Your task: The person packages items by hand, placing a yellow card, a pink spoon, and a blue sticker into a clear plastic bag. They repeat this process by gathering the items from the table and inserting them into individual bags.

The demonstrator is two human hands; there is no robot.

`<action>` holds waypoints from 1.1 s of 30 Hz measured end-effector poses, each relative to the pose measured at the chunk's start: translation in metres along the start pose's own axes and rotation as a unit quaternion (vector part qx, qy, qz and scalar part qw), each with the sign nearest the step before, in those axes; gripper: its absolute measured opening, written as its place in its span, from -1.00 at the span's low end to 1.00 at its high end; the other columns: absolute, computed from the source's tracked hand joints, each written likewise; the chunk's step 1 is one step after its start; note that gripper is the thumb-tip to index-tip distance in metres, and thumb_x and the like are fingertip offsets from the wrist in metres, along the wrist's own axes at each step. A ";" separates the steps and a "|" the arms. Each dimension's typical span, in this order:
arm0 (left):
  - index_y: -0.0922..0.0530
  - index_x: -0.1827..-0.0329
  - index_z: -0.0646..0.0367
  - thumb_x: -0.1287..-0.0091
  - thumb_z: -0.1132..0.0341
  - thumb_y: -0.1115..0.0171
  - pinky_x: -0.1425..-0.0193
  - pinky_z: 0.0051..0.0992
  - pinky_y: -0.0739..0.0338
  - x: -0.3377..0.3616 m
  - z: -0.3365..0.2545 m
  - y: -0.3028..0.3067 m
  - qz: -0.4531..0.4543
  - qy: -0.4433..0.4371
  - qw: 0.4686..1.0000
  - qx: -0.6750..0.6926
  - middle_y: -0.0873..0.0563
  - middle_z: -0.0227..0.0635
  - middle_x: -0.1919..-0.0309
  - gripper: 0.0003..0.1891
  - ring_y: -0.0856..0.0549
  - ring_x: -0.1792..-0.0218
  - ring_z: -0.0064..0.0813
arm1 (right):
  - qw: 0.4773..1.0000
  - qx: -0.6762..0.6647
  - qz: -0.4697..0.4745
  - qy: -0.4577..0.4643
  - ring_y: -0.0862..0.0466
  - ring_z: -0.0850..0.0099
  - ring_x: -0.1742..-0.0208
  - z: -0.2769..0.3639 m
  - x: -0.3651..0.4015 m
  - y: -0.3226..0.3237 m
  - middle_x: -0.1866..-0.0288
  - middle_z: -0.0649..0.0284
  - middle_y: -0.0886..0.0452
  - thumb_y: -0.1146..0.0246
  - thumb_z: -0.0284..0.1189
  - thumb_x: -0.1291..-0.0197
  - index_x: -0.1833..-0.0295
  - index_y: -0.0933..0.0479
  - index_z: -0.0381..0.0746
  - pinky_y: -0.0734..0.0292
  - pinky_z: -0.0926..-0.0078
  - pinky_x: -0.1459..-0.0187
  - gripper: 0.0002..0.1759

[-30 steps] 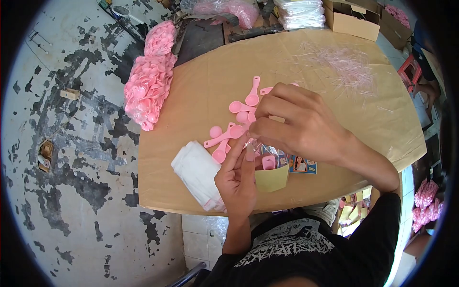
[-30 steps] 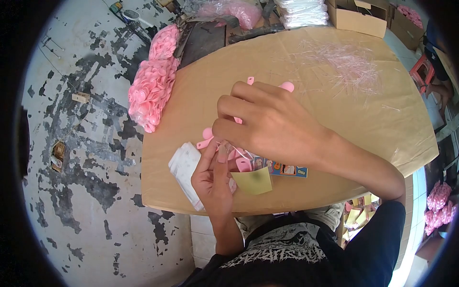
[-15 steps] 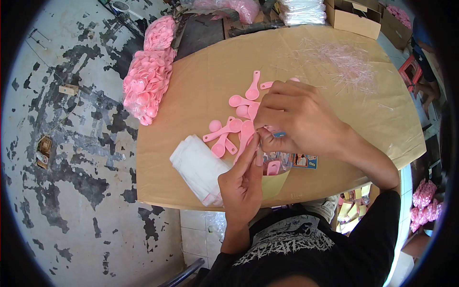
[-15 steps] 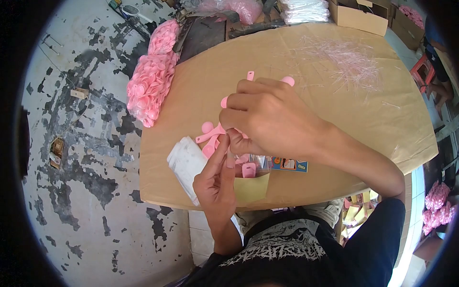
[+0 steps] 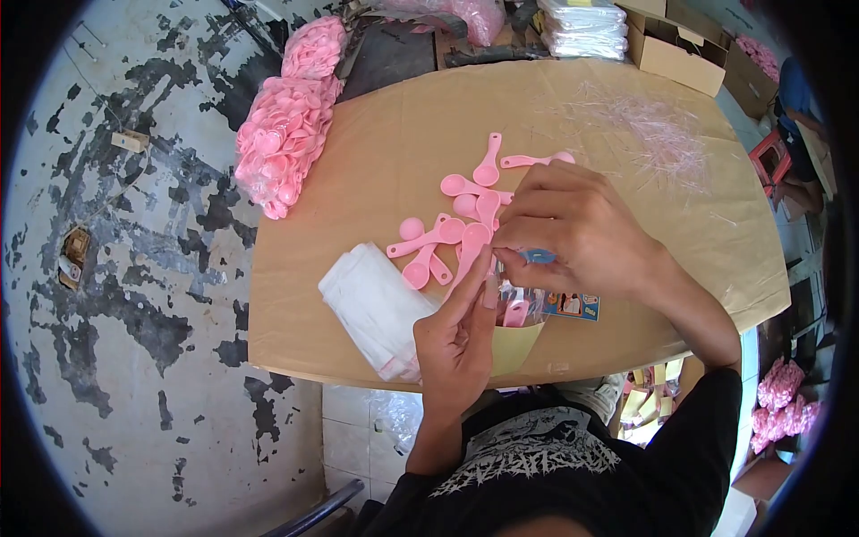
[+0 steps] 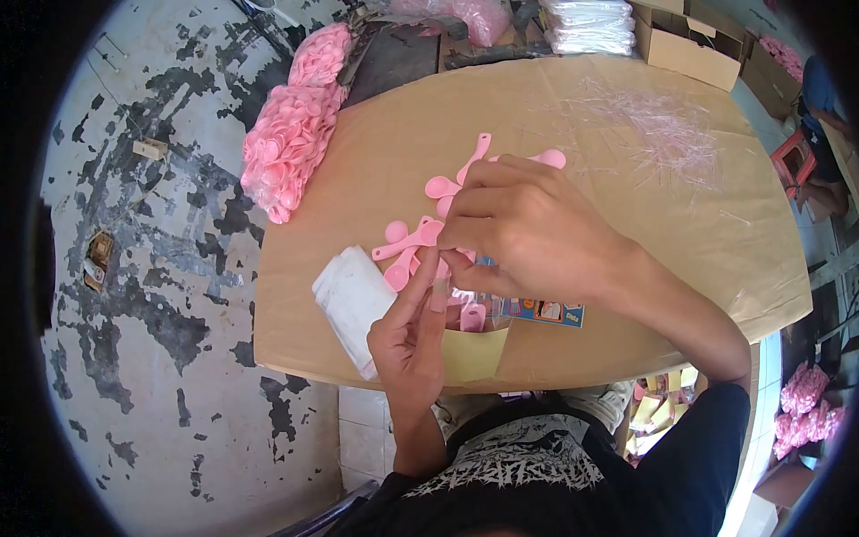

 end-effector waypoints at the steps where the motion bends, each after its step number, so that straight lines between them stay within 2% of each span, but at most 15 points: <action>1: -0.39 -0.35 0.38 -0.44 0.57 -0.01 -0.08 -0.69 -0.46 0.000 0.000 0.001 0.005 -0.006 1.000 -0.014 -0.62 -0.07 -0.17 -0.60 -0.58 -0.07 -0.61 | 1.000 -0.010 -0.010 -0.002 -0.61 0.32 0.35 -0.001 0.000 0.001 0.39 0.30 -0.64 -0.42 -0.51 0.25 0.39 -0.63 -0.18 -0.53 0.38 0.33 -0.80; 4: -0.40 -0.34 0.38 -0.44 0.57 -0.02 -0.06 -0.65 -0.49 0.002 0.000 0.001 0.012 -0.008 0.999 -0.033 -0.62 -0.03 -0.17 -0.60 -0.59 -0.07 -0.60 | 0.993 -0.089 0.001 -0.072 -0.60 0.31 0.43 -0.012 0.000 -0.001 0.43 0.29 -0.60 -0.43 -0.55 0.28 0.41 -0.58 -0.20 -0.51 0.40 0.39 -0.78; 11: -0.44 -0.31 0.36 -0.43 0.56 -0.03 -0.04 -0.57 -0.56 -0.004 -0.004 -0.002 -0.012 -0.043 0.999 0.012 -0.65 -0.05 -0.14 -0.62 -0.63 -0.03 -0.57 | 0.995 -0.060 -0.047 -0.069 -0.61 0.30 0.45 -0.006 -0.005 0.016 0.45 0.26 -0.57 -0.37 -0.58 0.24 0.43 -0.54 -0.22 -0.50 0.40 0.44 -0.81; 13: -0.41 -0.32 0.37 -0.44 0.56 -0.02 -0.04 -0.57 -0.57 -0.001 0.000 0.001 -0.022 -0.016 1.000 0.000 -0.65 -0.05 -0.13 -0.61 -0.64 -0.03 -0.55 | 0.995 -0.054 -0.042 -0.066 -0.62 0.29 0.43 -0.007 -0.006 0.016 0.45 0.25 -0.57 -0.35 -0.58 0.22 0.43 -0.53 -0.23 -0.51 0.39 0.43 -0.83; 16: -0.36 -0.36 0.38 -0.46 0.55 0.02 -0.02 -0.58 -0.59 -0.001 -0.004 0.000 -0.032 -0.034 0.998 0.028 -0.66 -0.04 -0.11 -0.59 -0.66 -0.04 -0.49 | 0.994 -0.005 -0.086 -0.066 -0.59 0.34 0.46 -0.010 -0.006 0.026 0.43 0.27 -0.57 -0.33 -0.58 0.19 0.44 -0.52 -0.23 -0.47 0.44 0.44 -0.87; 19: -0.28 -0.40 0.37 -0.50 0.50 0.06 0.00 -0.57 -0.60 0.004 0.004 0.011 -0.079 -0.034 0.995 0.056 -0.64 -0.01 -0.11 -0.58 -0.68 -0.05 -0.40 | 0.981 -0.036 -0.129 -0.144 -0.55 0.51 0.47 -0.041 -0.009 0.073 0.45 0.35 -0.58 -0.32 -0.48 0.09 0.42 -0.53 -0.21 -0.39 0.51 0.46 -0.90; 21: -0.24 -0.42 0.37 -0.52 0.46 0.08 0.00 -0.57 -0.61 0.006 0.019 0.019 -0.107 -0.007 0.990 0.093 -0.63 0.01 -0.14 -0.57 -0.68 -0.07 -0.36 | 0.983 -0.077 -0.119 -0.114 -0.51 0.59 0.46 -0.045 -0.009 0.102 0.48 0.36 -0.58 -0.25 -0.53 0.02 0.42 -0.53 -0.25 -0.36 0.58 0.46 -0.96; 24: -0.21 -0.42 0.37 -0.53 0.40 0.08 0.01 -0.58 -0.60 0.005 0.034 0.024 -0.121 0.033 0.979 0.161 -0.60 0.03 -0.17 -0.56 -0.67 -0.09 -0.38 | 0.977 -0.201 0.038 -0.055 -0.53 0.61 0.44 -0.044 -0.002 0.117 0.48 0.34 -0.60 -0.25 -0.54 -0.04 0.42 -0.53 -0.28 -0.39 0.63 0.44 -0.95; 27: -0.22 -0.42 0.36 -0.53 0.38 0.06 0.08 -0.64 -0.58 0.004 0.041 0.024 -0.122 0.056 0.973 0.189 -0.60 0.02 -0.17 -0.56 -0.69 -0.01 -0.49 | 0.878 -0.380 0.075 -0.280 -0.58 0.56 0.38 -0.151 0.076 0.087 0.35 0.29 -0.67 -0.27 -0.55 -0.07 0.24 -0.60 -0.31 -0.47 0.61 0.38 -0.88; 28: -0.23 -0.41 0.36 -0.53 0.38 0.04 0.11 -0.67 -0.56 0.005 0.043 0.025 -0.116 0.066 0.971 0.200 -0.61 0.01 -0.16 -0.56 -0.69 0.02 -0.53 | 0.935 -0.128 0.087 -0.318 -0.60 0.55 0.33 -0.183 0.109 0.071 0.28 0.28 -0.68 -0.28 -0.54 -0.10 0.13 -0.60 -0.30 -0.51 0.59 0.30 -0.81; 29: -0.24 -0.41 0.36 -0.52 0.38 0.03 0.15 -0.69 -0.55 0.004 0.045 0.025 -0.108 0.072 0.969 0.212 -0.61 0.01 -0.15 -0.56 -0.69 0.05 -0.57 | 0.929 0.136 0.092 -0.331 -0.62 0.53 0.27 -0.202 0.129 0.071 0.21 0.26 -0.69 -0.29 -0.52 -0.13 0.01 -0.60 -0.30 -0.54 0.58 0.23 -0.73; 32: -0.38 -0.31 0.39 -0.50 0.37 -0.04 0.26 -0.72 -0.50 0.006 0.060 0.023 -0.098 0.096 0.973 0.184 -0.66 -0.09 -0.09 -0.61 -0.69 0.17 -0.66 | 0.901 0.013 0.018 -0.433 -0.62 0.53 0.19 -0.218 0.143 0.101 0.14 0.26 -0.68 -0.25 -0.53 -0.18 -0.12 -0.56 -0.27 -0.53 0.56 0.11 -0.65; 33: -0.42 -0.27 0.40 -0.49 0.37 -0.06 0.24 -0.72 -0.50 0.007 0.066 0.022 -0.083 0.126 0.973 0.173 -0.67 -0.12 -0.07 -0.63 -0.68 0.16 -0.66 | 0.907 -0.038 -0.050 -0.416 -0.60 0.58 0.16 -0.207 0.129 0.118 0.16 0.27 -0.67 -0.20 -0.54 -0.22 -0.08 -0.58 -0.28 -0.50 0.58 0.06 -0.70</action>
Point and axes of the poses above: each hand's wrist, its own x-axis away from the middle knuckle, its own y-axis out of the back of the hand, z = x × y, the point moved 10 cm from there along -x, towards the middle knuckle
